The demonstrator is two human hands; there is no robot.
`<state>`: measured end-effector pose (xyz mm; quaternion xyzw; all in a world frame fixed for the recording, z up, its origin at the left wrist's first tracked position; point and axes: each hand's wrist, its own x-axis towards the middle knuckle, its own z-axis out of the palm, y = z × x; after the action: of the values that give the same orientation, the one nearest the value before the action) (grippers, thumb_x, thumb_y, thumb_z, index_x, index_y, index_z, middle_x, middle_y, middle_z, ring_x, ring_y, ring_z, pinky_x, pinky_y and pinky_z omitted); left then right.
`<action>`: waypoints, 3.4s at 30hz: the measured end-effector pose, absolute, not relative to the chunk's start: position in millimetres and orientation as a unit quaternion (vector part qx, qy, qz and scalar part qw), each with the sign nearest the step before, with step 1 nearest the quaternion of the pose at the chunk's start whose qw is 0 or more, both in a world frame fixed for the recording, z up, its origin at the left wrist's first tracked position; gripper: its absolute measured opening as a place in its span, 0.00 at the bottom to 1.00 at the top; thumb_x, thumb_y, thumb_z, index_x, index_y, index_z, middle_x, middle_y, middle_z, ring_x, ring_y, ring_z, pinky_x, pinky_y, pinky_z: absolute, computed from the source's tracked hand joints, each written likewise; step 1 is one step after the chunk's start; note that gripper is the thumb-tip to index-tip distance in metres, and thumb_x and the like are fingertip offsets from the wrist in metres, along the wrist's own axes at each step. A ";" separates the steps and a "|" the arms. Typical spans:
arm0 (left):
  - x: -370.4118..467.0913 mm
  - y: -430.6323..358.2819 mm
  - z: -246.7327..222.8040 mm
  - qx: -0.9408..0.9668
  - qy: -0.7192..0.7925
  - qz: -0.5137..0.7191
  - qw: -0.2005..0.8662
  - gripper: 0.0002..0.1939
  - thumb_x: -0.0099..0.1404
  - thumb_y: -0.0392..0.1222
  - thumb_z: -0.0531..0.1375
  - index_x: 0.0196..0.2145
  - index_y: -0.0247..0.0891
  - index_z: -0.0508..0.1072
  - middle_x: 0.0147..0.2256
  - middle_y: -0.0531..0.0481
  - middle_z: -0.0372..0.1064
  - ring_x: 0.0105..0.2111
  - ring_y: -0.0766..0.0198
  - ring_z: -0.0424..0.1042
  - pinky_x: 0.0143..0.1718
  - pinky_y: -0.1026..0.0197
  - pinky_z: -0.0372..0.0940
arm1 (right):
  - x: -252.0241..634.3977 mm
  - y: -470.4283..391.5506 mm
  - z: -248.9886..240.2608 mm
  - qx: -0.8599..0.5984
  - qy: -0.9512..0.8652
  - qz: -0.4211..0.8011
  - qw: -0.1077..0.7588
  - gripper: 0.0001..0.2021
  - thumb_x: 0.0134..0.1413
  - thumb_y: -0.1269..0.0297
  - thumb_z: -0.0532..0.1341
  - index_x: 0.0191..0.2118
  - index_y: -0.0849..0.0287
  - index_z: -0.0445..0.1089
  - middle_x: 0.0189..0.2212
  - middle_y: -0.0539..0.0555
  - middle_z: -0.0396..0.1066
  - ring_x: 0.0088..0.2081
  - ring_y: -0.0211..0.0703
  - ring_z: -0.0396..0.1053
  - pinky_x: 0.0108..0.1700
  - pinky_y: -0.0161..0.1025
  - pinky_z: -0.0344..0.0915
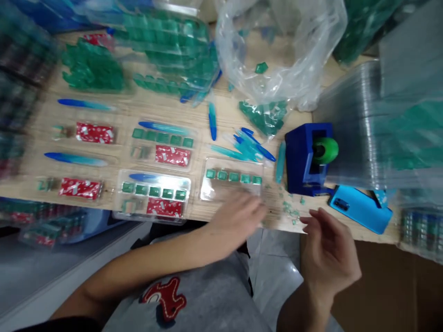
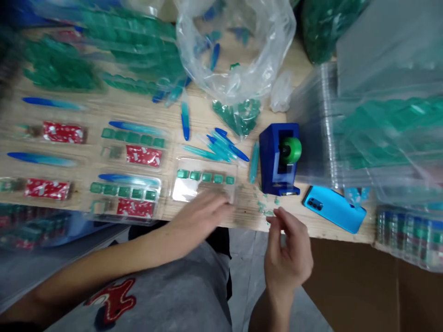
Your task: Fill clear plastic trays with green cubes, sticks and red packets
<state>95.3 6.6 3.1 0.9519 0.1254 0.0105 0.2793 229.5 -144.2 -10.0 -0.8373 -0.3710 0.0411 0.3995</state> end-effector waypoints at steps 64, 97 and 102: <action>-73.6 44.6 0.7 0.567 0.452 0.476 0.497 0.27 0.70 0.57 0.45 0.63 0.45 0.48 0.62 0.36 0.56 0.57 0.53 0.64 0.50 0.49 0.69 | 82.3 20.7 -0.4 -0.566 -0.391 0.511 0.516 0.19 0.55 0.63 0.64 0.53 0.50 0.67 0.38 0.54 0.74 0.36 0.40 0.74 0.35 0.36 0.74; -127.6 127.5 -5.9 0.690 0.601 0.397 0.065 0.12 0.64 0.44 0.55 0.45 0.43 0.71 0.51 0.51 0.68 0.57 0.45 0.61 0.55 0.31 0.54 | 62.4 47.5 6.5 -0.579 -0.744 0.111 0.314 0.11 0.64 0.69 0.54 0.47 0.63 0.71 0.48 0.61 0.70 0.48 0.45 0.69 0.49 0.39 0.69; -20.1 160.5 35.9 0.820 0.392 0.377 0.179 0.11 0.66 0.39 0.54 0.44 0.45 0.72 0.44 0.50 0.72 0.49 0.55 0.70 0.54 0.47 0.63 | 120.9 0.5 16.2 -0.633 -0.647 0.131 0.404 0.10 0.64 0.70 0.54 0.46 0.63 0.71 0.42 0.60 0.73 0.45 0.43 0.71 0.47 0.40 0.71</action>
<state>-20.1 160.5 35.9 0.8198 0.3924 0.3768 0.1791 120.9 0.5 16.2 -0.6333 -0.6471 0.1311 0.4038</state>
